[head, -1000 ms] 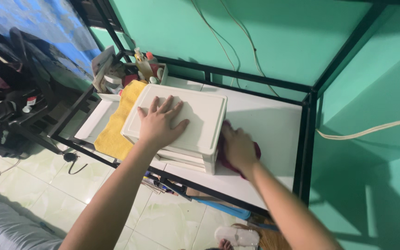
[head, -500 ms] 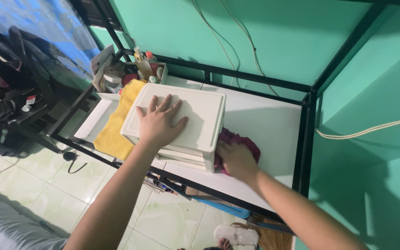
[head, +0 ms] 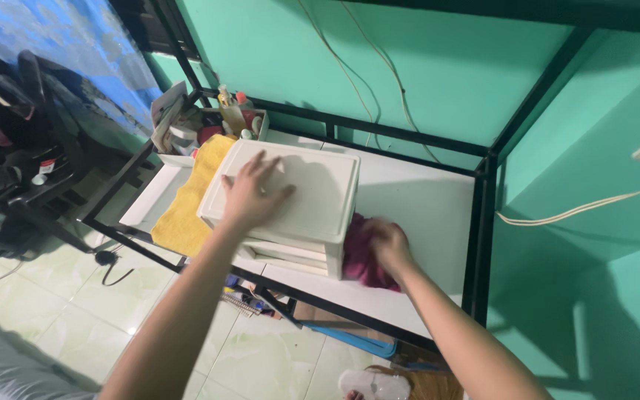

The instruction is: The person wipes a white plastic storage box and a white plastic frame with a pink cloth. They handle the items one at a time, turning them over to clean different sides and placing them back on the shelf.

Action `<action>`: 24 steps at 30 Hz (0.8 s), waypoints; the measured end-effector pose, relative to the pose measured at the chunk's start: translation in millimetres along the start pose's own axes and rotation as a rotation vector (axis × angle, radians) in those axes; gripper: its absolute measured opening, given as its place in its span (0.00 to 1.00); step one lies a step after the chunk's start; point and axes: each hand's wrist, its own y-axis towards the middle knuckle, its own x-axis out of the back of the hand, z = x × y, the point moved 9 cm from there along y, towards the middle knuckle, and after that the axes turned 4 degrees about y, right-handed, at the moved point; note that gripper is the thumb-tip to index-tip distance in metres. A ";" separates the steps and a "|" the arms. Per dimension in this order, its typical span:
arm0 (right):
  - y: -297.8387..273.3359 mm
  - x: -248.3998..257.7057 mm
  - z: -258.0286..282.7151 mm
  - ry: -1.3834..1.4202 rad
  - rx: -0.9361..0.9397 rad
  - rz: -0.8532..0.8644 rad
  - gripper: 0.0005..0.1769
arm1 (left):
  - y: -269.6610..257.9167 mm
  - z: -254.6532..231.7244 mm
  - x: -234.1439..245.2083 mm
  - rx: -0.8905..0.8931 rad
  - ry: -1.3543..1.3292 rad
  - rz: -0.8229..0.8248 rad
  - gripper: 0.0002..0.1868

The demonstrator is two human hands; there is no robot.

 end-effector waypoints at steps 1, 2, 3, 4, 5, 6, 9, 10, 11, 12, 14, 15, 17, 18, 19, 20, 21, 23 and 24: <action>3.0 17.8 -0.4 0.111 -0.032 -0.150 0.18 | 7.1 18.5 4.4 0.005 -0.278 -0.049 0.32; 6.0 24.4 5.5 0.229 -0.040 -0.200 0.18 | 14.1 44.0 11.8 0.009 -0.556 -0.093 0.31; 8.5 29.3 14.9 0.348 -0.049 -0.250 0.18 | 19.0 66.3 32.2 -0.058 -0.502 -0.270 0.27; 10.4 31.8 26.4 0.468 -0.056 -0.300 0.20 | 20.9 85.6 48.5 -0.126 -0.446 -0.447 0.23; 12.7 24.4 39.0 0.421 -0.084 -0.269 0.20 | 28.2 116.3 35.6 0.008 -0.520 -0.378 0.25; 14.8 16.0 50.3 0.373 -0.112 -0.239 0.21 | 31.4 146.1 20.3 0.142 -0.591 -0.305 0.27; 13.0 -30.4 57.0 0.125 -0.230 -0.218 0.30 | 37.3 172.6 -45.2 0.185 -0.810 0.116 0.25; 13.9 -43.8 55.2 0.025 -0.267 -0.222 0.35 | 25.6 183.6 -68.4 0.349 -0.843 0.247 0.25; 16.4 -47.4 54.9 0.088 -0.268 -0.297 0.36 | 14.3 182.2 -91.5 0.505 -0.871 0.370 0.27; 17.4 -47.4 52.8 0.152 -0.269 -0.372 0.37 | 14.7 168.7 -91.7 0.425 -0.989 0.402 0.28; 19.1 -43.3 43.7 0.245 -0.280 -0.437 0.39 | 7.4 148.5 -90.4 0.351 -1.117 0.494 0.30; 22.1 -38.0 39.8 0.281 -0.276 -0.434 0.40 | 5.3 142.3 -88.8 0.348 -1.119 0.551 0.31; 28.2 -18.7 34.0 0.273 -0.280 -0.438 0.40 | 4.4 129.7 -78.5 0.297 -1.157 0.564 0.31; 30.7 -6.6 32.1 0.229 -0.287 -0.446 0.40 | 0.9 122.9 -71.8 0.249 -1.193 0.521 0.31; 27.6 5.7 28.4 0.185 -0.308 -0.456 0.40 | -2.5 117.8 -65.0 0.210 -1.226 0.487 0.33; 29.2 20.0 28.3 0.168 -0.314 -0.453 0.39 | -1.1 117.2 -61.4 0.235 -1.212 0.513 0.34; 27.0 37.0 28.3 0.149 -0.330 -0.452 0.37 | -4.0 117.8 -60.3 0.266 -1.198 0.547 0.35; 19.1 68.8 33.6 0.117 -0.322 -0.449 0.34 | -7.1 120.6 -59.5 0.338 -1.169 0.567 0.36; 16.6 83.9 40.2 0.103 -0.297 -0.446 0.33 | -5.9 126.6 -57.6 0.379 -1.154 0.552 0.36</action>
